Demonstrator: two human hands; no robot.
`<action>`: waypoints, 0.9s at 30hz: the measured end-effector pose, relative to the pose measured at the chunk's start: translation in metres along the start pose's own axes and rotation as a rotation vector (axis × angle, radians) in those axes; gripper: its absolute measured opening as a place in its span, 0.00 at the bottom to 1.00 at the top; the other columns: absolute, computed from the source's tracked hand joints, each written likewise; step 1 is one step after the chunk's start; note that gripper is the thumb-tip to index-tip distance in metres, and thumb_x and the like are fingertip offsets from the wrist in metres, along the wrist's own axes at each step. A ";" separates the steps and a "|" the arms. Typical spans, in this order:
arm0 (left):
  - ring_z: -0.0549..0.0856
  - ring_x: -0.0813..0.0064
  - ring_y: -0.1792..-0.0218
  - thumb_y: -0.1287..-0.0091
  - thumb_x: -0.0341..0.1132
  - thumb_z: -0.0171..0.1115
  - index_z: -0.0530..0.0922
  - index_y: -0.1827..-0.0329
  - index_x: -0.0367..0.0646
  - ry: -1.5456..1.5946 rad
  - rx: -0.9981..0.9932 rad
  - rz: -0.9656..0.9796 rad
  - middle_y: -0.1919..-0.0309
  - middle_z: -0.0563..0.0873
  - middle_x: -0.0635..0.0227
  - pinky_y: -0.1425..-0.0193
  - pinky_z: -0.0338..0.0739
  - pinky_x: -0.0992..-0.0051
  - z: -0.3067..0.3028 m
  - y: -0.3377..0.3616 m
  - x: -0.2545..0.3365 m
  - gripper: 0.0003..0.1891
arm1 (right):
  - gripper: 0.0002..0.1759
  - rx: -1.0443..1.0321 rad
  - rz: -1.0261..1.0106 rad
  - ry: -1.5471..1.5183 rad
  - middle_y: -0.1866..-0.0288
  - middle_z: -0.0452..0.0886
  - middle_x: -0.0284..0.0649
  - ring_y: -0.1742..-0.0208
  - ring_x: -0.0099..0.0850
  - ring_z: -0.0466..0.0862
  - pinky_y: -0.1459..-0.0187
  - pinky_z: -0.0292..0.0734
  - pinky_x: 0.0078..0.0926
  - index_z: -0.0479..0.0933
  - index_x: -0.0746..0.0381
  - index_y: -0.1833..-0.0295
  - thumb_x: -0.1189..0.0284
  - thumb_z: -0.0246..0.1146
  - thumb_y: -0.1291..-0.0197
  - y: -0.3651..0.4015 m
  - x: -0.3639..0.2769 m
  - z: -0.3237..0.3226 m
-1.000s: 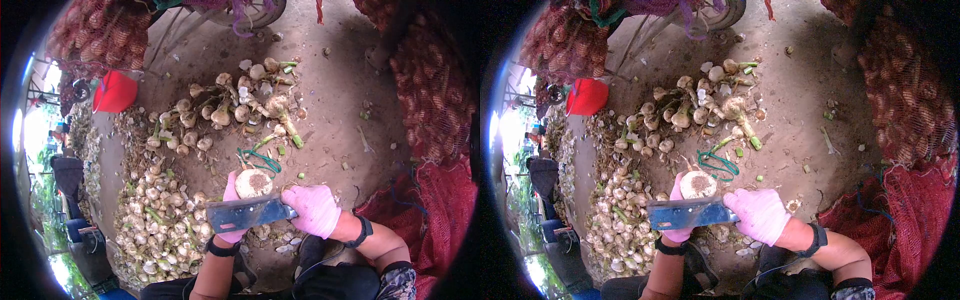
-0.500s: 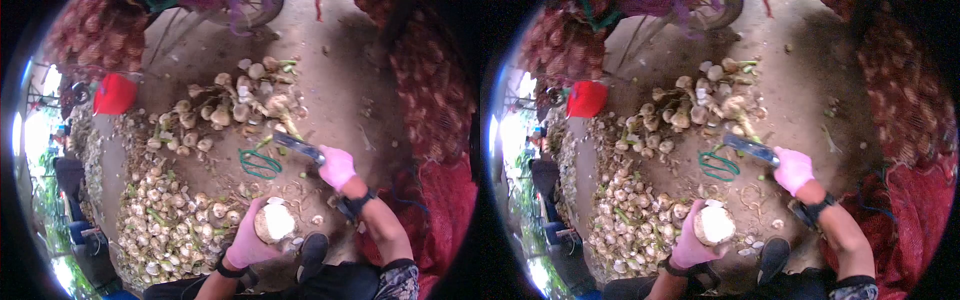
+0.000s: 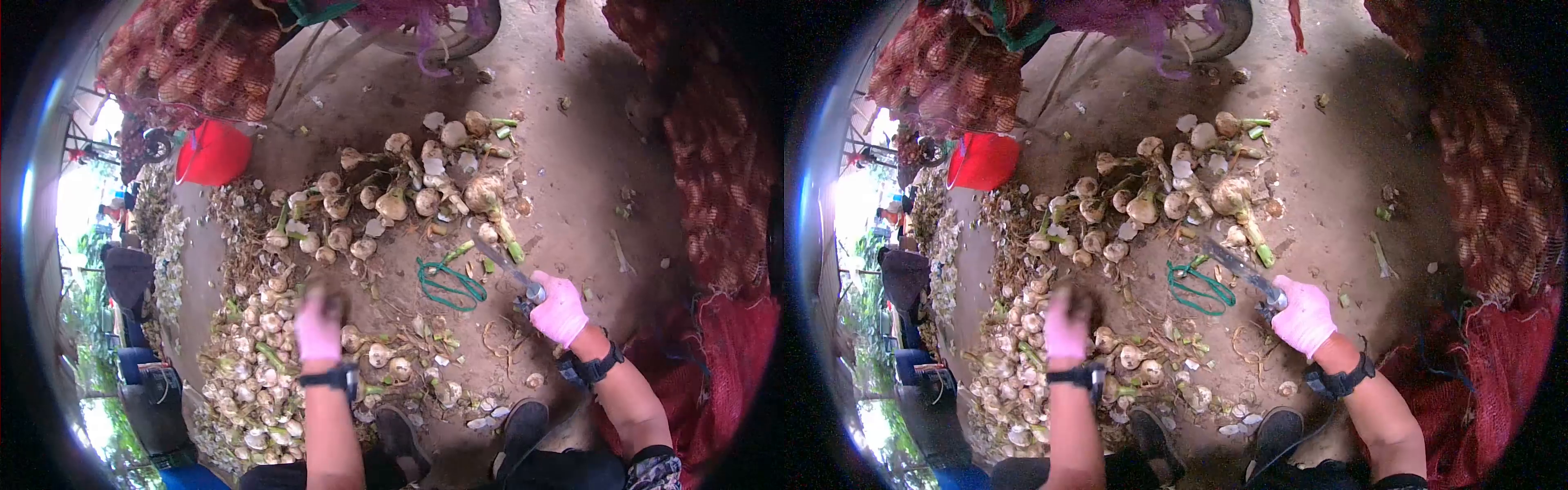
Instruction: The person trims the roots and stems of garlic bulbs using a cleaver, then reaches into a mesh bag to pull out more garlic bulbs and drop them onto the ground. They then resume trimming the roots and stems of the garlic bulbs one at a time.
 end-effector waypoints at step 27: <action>0.80 0.61 0.48 0.55 0.32 0.75 0.68 0.44 0.45 0.315 -0.463 0.061 0.47 0.78 0.58 0.46 0.76 0.66 0.111 0.055 0.108 0.34 | 0.09 -0.131 -0.086 0.011 0.71 0.80 0.49 0.65 0.51 0.81 0.64 0.75 0.45 0.76 0.57 0.63 0.69 0.63 0.52 0.028 -0.035 0.012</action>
Point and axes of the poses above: each hand's wrist, its own y-axis away from the middle knuckle, its own z-axis out of the palm, x = y × z, the point moved 8 cm from there along -y, towards the middle knuckle
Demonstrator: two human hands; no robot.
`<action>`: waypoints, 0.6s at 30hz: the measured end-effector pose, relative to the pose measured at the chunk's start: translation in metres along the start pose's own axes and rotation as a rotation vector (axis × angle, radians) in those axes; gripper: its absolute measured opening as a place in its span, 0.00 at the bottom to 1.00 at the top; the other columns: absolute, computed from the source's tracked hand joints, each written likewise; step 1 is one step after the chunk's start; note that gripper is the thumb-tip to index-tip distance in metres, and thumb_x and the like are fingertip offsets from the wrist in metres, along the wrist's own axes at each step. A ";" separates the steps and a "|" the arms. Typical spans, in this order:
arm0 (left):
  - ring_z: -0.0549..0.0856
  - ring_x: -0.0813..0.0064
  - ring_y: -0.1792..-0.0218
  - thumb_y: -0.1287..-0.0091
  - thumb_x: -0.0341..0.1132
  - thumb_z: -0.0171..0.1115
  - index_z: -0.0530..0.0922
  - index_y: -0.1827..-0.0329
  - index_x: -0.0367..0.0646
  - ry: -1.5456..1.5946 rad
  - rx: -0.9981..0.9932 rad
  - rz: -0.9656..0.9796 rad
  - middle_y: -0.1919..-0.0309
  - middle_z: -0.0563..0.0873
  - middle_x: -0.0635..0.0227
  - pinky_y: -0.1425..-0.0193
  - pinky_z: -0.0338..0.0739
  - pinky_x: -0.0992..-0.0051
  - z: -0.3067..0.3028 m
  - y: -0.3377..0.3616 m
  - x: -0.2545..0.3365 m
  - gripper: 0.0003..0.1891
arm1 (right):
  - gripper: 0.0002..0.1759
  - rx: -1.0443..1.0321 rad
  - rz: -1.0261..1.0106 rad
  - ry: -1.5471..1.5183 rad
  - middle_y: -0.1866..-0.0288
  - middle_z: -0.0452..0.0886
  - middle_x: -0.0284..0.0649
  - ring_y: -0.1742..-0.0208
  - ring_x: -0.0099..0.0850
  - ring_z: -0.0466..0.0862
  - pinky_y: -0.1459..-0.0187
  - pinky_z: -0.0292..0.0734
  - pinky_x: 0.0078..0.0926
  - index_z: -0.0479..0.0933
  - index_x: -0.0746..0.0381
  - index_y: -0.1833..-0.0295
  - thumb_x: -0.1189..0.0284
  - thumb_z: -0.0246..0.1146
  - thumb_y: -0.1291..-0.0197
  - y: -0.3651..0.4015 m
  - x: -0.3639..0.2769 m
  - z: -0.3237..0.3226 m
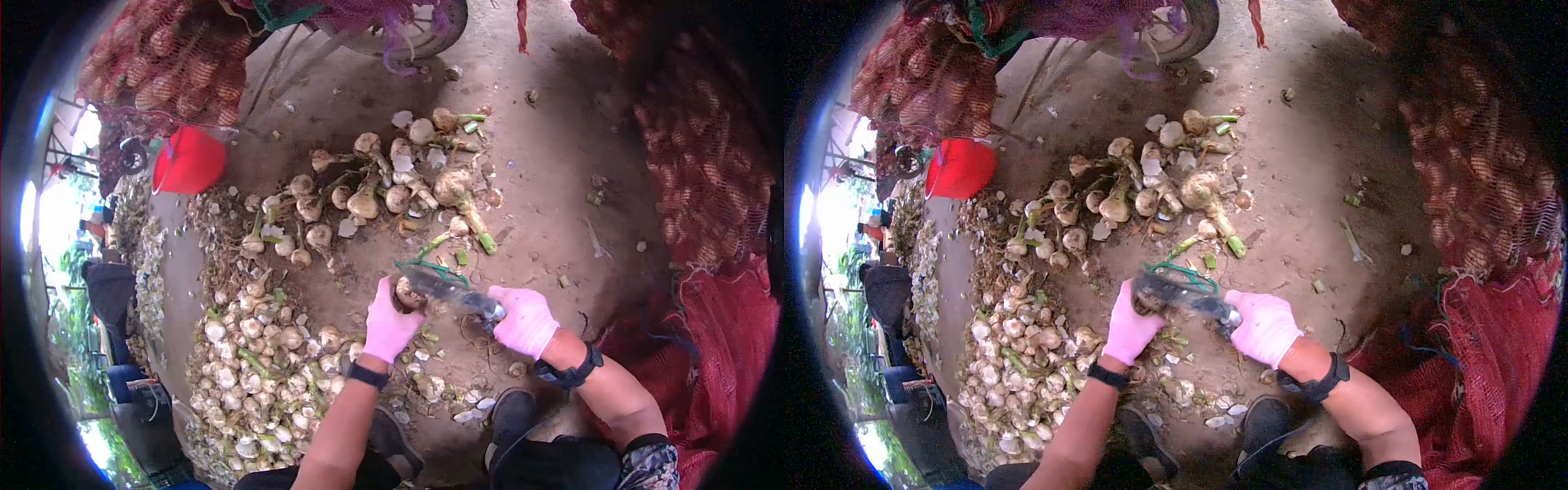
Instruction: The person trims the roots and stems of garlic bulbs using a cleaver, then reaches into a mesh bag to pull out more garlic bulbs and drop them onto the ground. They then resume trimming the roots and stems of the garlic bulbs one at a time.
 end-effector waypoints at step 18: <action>0.80 0.80 0.58 0.49 0.22 0.71 0.65 0.43 0.42 0.570 -0.059 0.039 0.57 0.79 0.68 0.53 0.78 0.78 0.003 0.046 0.062 0.31 | 0.16 -0.022 -0.329 0.176 0.68 0.77 0.41 0.67 0.45 0.81 0.67 0.76 0.44 0.72 0.56 0.60 0.71 0.65 0.57 0.020 -0.053 -0.004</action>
Point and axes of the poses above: each hand's wrist, its own y-axis away from the middle knuckle, its own z-axis out of the palm, x = y × z, the point moved 8 cm from there along -y, towards the middle knuckle
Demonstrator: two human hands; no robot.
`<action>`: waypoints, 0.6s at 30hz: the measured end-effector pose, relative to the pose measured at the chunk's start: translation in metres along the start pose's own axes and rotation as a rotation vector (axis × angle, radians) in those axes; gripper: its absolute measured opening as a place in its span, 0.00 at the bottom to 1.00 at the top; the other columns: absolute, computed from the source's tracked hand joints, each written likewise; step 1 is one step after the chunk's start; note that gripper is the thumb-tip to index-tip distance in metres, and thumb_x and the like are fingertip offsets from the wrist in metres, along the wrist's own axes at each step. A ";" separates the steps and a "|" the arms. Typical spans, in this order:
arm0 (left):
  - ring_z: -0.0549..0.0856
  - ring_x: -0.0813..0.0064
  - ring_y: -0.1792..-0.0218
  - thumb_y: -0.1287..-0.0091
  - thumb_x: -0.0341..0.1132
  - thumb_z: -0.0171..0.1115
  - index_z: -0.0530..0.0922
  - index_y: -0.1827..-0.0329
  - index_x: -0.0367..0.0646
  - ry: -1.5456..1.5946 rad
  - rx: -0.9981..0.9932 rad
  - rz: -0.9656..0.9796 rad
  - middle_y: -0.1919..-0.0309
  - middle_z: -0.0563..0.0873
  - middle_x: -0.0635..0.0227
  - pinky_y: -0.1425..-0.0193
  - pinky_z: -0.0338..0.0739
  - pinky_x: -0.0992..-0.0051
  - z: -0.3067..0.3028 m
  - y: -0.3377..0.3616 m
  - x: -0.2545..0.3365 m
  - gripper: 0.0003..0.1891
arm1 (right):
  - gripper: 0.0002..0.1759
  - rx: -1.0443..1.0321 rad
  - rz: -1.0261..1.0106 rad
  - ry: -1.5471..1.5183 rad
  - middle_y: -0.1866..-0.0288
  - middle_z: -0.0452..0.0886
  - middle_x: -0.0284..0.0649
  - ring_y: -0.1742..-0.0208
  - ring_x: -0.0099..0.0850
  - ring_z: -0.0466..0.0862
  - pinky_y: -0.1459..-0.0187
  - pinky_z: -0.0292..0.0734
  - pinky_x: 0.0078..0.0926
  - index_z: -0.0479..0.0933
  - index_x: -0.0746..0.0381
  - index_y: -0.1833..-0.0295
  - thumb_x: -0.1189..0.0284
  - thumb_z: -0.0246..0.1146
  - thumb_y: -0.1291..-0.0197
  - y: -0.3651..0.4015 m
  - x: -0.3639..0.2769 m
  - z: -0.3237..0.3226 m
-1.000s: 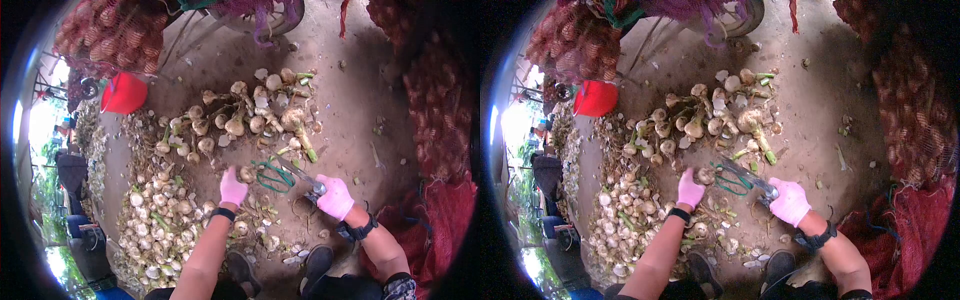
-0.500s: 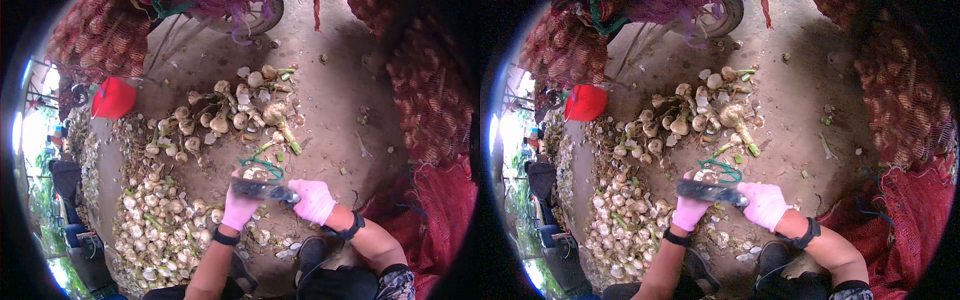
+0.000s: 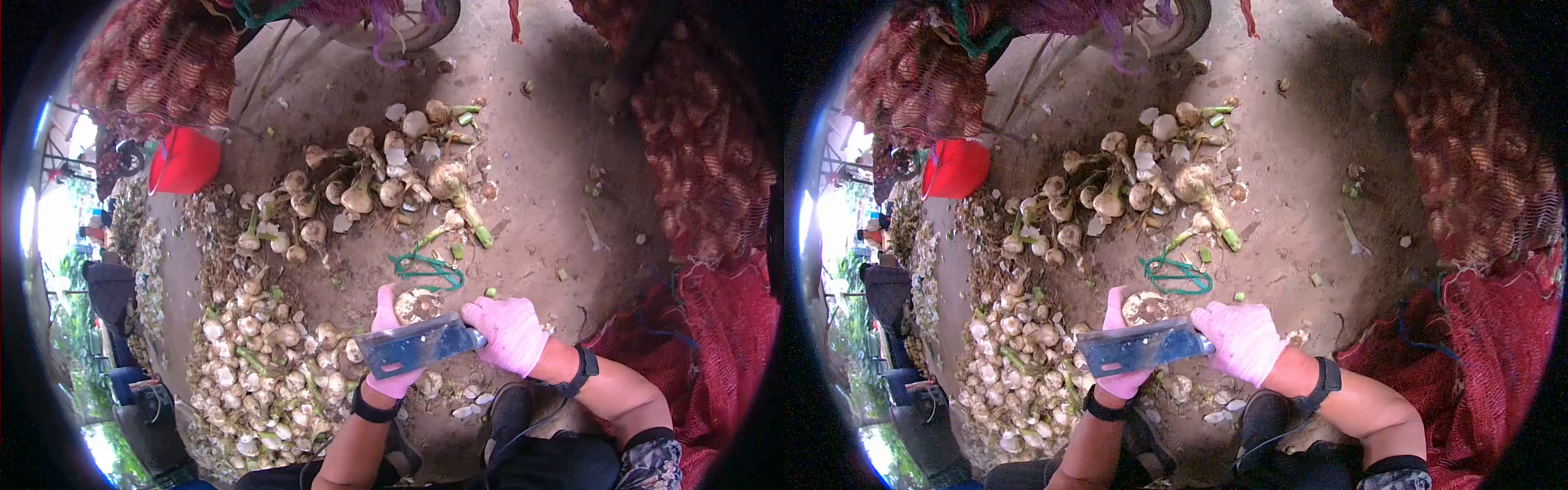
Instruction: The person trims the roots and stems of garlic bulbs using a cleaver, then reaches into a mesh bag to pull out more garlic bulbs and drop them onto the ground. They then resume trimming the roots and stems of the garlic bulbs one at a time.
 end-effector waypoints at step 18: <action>0.80 0.79 0.59 0.54 0.21 0.70 0.64 0.47 0.41 -0.268 0.057 0.038 0.60 0.78 0.67 0.54 0.78 0.78 -0.005 0.010 -0.002 0.31 | 0.10 0.102 -0.039 0.011 0.67 0.80 0.41 0.66 0.45 0.83 0.67 0.77 0.43 0.74 0.54 0.62 0.69 0.62 0.52 -0.011 0.024 0.019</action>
Point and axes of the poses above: each hand's wrist, its own y-axis away from the middle knuckle, its own z-axis out of the palm, x = y × z, the point moved 8 cm from there along -y, towards the middle knuckle
